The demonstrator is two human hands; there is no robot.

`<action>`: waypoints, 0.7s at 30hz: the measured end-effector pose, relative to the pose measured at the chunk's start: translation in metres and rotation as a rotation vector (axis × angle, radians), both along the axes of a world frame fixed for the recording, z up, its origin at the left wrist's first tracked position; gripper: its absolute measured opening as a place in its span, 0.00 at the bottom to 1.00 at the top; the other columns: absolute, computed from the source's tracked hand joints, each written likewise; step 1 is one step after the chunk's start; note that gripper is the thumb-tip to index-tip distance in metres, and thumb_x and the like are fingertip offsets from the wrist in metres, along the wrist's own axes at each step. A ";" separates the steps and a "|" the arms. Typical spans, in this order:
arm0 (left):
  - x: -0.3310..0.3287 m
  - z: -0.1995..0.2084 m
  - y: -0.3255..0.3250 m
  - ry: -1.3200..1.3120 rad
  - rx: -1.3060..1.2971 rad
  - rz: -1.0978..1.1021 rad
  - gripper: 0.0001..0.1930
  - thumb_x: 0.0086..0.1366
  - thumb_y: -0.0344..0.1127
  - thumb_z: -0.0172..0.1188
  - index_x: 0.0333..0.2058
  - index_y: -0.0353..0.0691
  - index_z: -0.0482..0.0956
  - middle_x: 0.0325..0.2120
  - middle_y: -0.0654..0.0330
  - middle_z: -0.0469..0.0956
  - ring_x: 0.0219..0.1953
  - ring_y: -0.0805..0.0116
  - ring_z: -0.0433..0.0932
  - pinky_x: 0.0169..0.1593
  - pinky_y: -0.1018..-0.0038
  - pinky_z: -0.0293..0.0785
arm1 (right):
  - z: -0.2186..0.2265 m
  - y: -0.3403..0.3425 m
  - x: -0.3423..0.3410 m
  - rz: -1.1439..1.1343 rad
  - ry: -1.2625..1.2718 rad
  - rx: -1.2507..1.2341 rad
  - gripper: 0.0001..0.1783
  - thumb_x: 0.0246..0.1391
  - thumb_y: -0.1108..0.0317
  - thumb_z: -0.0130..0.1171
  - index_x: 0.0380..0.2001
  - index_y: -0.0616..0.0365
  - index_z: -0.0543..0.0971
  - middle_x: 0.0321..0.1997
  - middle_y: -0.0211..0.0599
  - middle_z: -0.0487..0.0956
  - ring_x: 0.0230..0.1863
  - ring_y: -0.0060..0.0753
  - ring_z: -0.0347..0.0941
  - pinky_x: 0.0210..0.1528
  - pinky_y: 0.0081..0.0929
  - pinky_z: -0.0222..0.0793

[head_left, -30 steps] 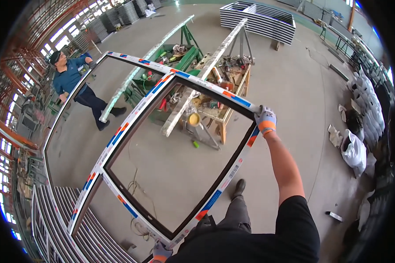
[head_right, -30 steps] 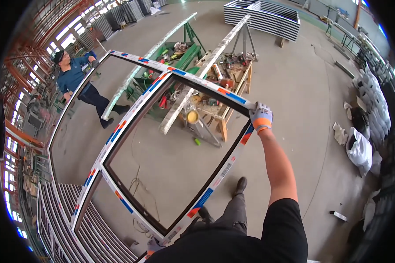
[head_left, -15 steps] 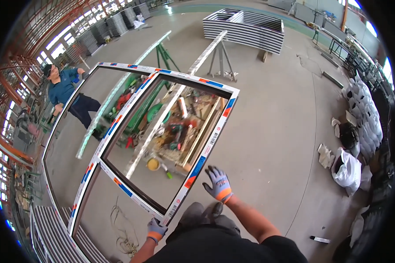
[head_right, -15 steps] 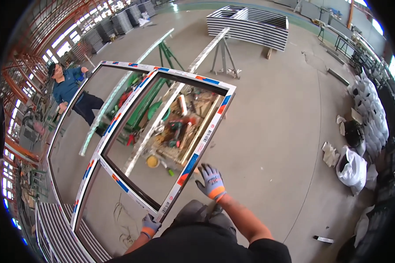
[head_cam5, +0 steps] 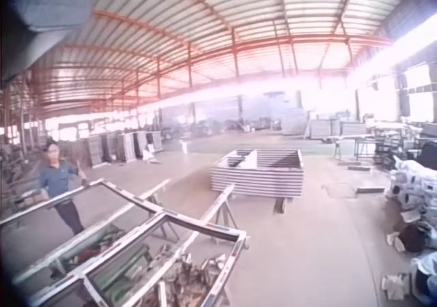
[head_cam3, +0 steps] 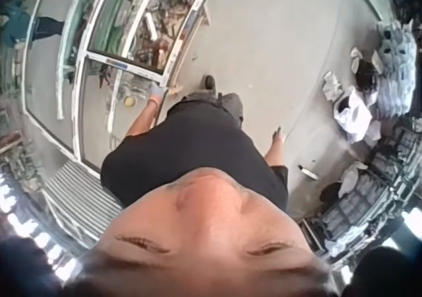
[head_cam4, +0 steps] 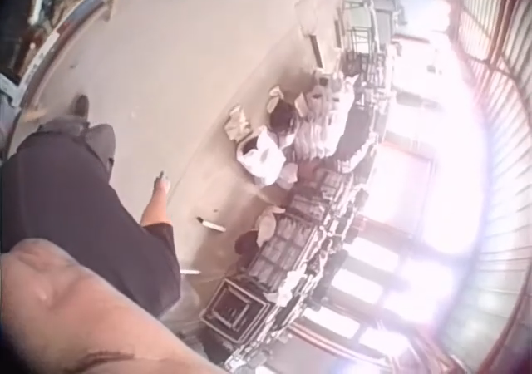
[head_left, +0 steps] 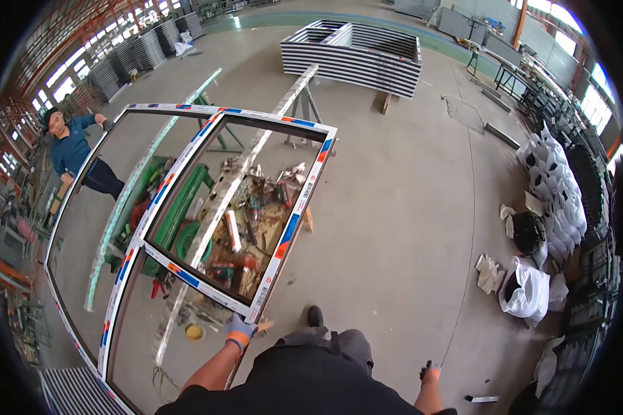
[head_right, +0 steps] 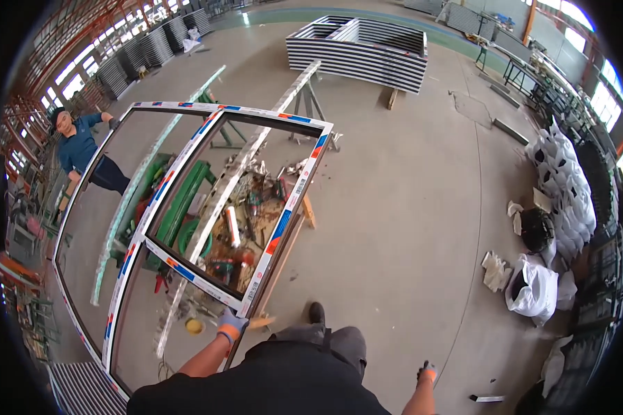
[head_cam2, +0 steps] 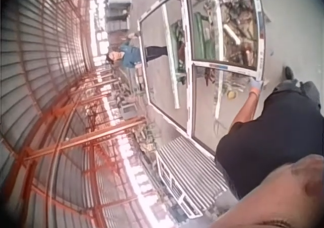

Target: Assembling metal window frames on a fabrication floor using a power drill and moving completed frames to a stack.

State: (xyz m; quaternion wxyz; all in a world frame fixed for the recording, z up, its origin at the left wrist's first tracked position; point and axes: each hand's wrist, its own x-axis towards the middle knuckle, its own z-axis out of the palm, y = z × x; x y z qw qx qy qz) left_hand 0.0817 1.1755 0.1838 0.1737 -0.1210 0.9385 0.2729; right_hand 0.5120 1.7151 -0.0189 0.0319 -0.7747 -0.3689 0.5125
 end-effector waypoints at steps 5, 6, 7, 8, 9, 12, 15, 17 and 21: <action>-0.105 0.031 0.111 -0.043 -0.043 -0.026 0.32 0.42 0.49 0.68 0.43 0.33 0.73 0.41 0.44 0.78 0.46 0.47 0.76 0.51 0.59 0.71 | -0.007 -0.010 0.020 0.033 0.064 -0.086 0.15 0.54 0.55 0.53 0.19 0.50 0.69 0.11 0.32 0.67 0.10 0.32 0.62 0.11 0.31 0.55; -0.129 0.021 0.133 -0.040 -0.018 -0.049 0.32 0.42 0.49 0.68 0.43 0.33 0.73 0.41 0.44 0.78 0.46 0.47 0.76 0.51 0.59 0.71 | -0.025 -0.014 0.035 0.040 0.122 -0.103 0.17 0.54 0.52 0.46 0.17 0.48 0.69 0.10 0.37 0.66 0.10 0.37 0.63 0.11 0.35 0.56; -0.152 0.002 0.152 -0.058 -0.013 -0.085 0.32 0.42 0.49 0.68 0.44 0.33 0.73 0.43 0.44 0.77 0.47 0.47 0.75 0.51 0.59 0.71 | -0.057 -0.010 0.070 0.470 -0.240 -0.020 0.23 0.59 0.47 0.49 0.38 0.57 0.76 0.26 0.41 0.79 0.25 0.45 0.72 0.27 0.41 0.70; -0.171 -0.011 0.168 -0.040 -0.065 -0.120 0.32 0.43 0.48 0.67 0.44 0.33 0.73 0.44 0.43 0.76 0.48 0.47 0.75 0.52 0.60 0.71 | -0.073 -0.018 0.060 0.458 -0.220 -0.026 0.23 0.59 0.47 0.49 0.38 0.57 0.76 0.26 0.41 0.79 0.25 0.45 0.72 0.27 0.41 0.70; -0.189 -0.023 0.182 -0.075 -0.070 -0.050 0.33 0.43 0.48 0.68 0.47 0.35 0.71 0.46 0.43 0.75 0.49 0.48 0.74 0.52 0.61 0.71 | -0.081 -0.024 0.050 0.751 -0.244 0.013 0.21 0.59 0.47 0.49 0.39 0.54 0.76 0.30 0.44 0.79 0.28 0.46 0.73 0.31 0.42 0.71; -0.244 -0.070 0.187 -0.053 -0.228 -0.077 0.35 0.45 0.49 0.68 0.49 0.38 0.69 0.44 0.44 0.77 0.48 0.47 0.75 0.50 0.60 0.72 | -0.091 -0.011 0.011 1.677 -0.306 0.170 0.18 0.59 0.49 0.49 0.44 0.45 0.77 0.40 0.52 0.78 0.39 0.50 0.76 0.42 0.45 0.72; -0.298 -0.086 0.230 -0.038 -0.190 -0.046 0.35 0.44 0.46 0.70 0.50 0.37 0.70 0.44 0.45 0.78 0.48 0.47 0.76 0.49 0.60 0.72 | -0.052 0.056 -0.044 1.511 -0.187 0.167 0.16 0.60 0.54 0.50 0.43 0.52 0.76 0.37 0.52 0.78 0.34 0.49 0.74 0.41 0.45 0.72; -0.316 -0.064 0.222 -0.007 -0.169 0.050 0.34 0.43 0.47 0.70 0.48 0.38 0.71 0.43 0.45 0.78 0.47 0.48 0.77 0.49 0.60 0.73 | 0.029 0.146 -0.165 1.244 -0.070 0.067 0.16 0.61 0.50 0.48 0.34 0.50 0.75 0.27 0.41 0.75 0.26 0.40 0.69 0.29 0.38 0.66; -0.372 -0.078 0.289 0.009 -0.192 -0.045 0.31 0.44 0.47 0.70 0.46 0.38 0.73 0.43 0.46 0.78 0.47 0.49 0.77 0.49 0.61 0.73 | 0.004 0.358 -0.259 0.406 0.023 -0.027 0.11 0.52 0.60 0.57 0.21 0.52 0.71 0.14 0.34 0.70 0.12 0.31 0.65 0.12 0.28 0.59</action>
